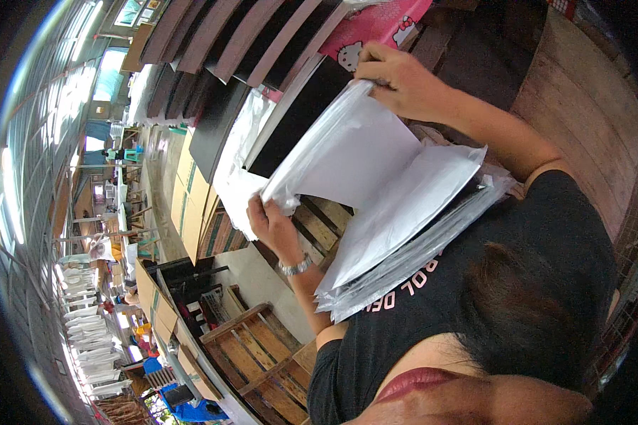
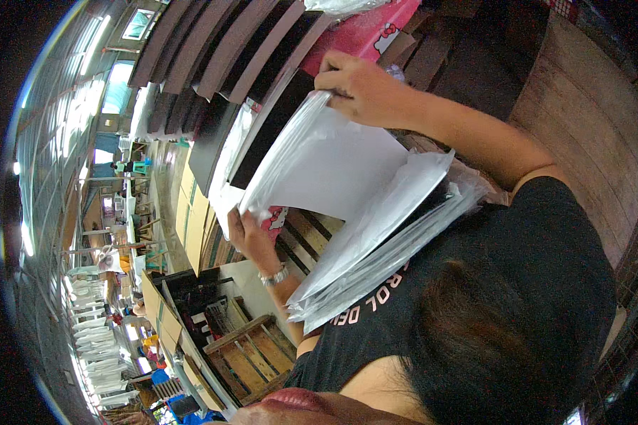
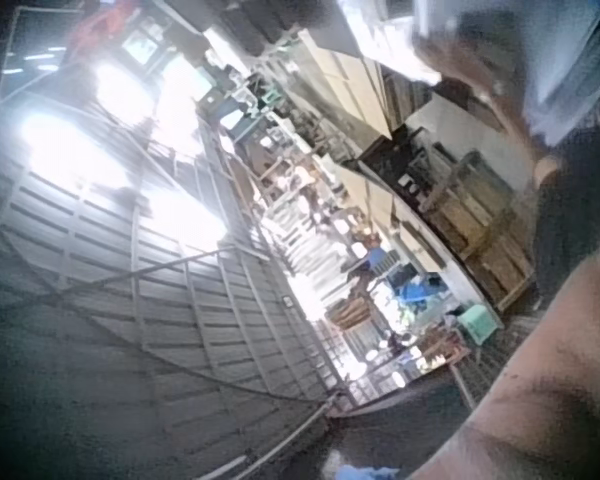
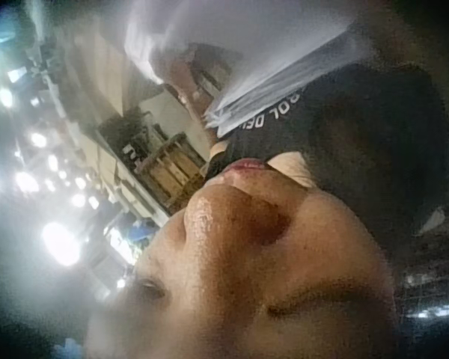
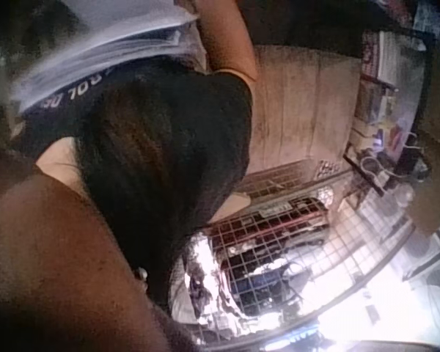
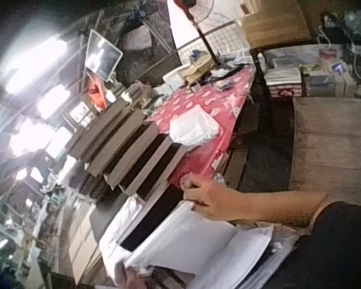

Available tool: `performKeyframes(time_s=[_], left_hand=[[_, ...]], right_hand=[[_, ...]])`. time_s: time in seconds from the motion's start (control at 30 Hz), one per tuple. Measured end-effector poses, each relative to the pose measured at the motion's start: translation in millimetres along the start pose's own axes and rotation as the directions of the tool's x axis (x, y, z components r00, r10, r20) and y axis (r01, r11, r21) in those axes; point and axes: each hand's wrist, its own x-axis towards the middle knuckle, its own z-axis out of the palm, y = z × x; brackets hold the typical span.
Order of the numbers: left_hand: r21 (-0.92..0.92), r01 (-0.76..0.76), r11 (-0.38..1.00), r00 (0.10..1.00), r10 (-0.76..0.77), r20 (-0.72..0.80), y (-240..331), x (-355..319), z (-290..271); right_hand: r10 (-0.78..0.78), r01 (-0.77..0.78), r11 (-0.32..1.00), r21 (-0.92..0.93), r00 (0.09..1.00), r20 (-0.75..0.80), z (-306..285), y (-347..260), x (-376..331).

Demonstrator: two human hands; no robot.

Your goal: The person places black folders into individual plastic bags and stacks them on top of each other.

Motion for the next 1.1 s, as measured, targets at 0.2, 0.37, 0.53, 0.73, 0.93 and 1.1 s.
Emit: performKeyframes(time_s=[0.2, 0.37, 0.53, 0.73, 0.93, 1.1], left_hand=[[-0.127, 0.619, 0.775, 0.672, -0.439, 0.596, 60.2, -7.6, -63.9], [0.199, 0.696, 0.690, 0.185, -0.439, 0.879, 9.0, -22.0, -28.3], [0.302, 0.861, 0.410, -0.035, -0.544, 0.838, -30.8, -81.3, 28.7], [0.184, 0.794, 0.579, 0.397, -0.724, 0.565, -103.8, -128.5, 39.2], [0.611, 0.061, 0.789, 0.916, 0.199, -0.348, -106.4, -62.7, 1.2], [0.603, -0.047, 0.796, 0.995, -0.013, 0.096, -86.5, 37.9, -61.4]], right_hand=[[0.284, -0.596, 0.691, 0.409, 0.744, 0.606, -55.7, -24.0, -9.3], [0.317, -0.841, 0.282, 0.462, 0.537, 0.782, -23.5, 53.1, -59.2], [0.388, -0.943, 0.078, 0.325, 0.329, 0.861, 62.3, 191.1, -156.9], [0.645, -0.908, 0.404, -0.106, 0.201, 0.738, 85.1, 225.7, -157.4], [0.121, -0.754, 0.563, 0.338, 0.480, 0.869, 11.5, 100.6, -53.8], [-0.147, -0.381, 0.809, 0.448, 0.607, 0.781, 14.7, 34.6, 0.1]])
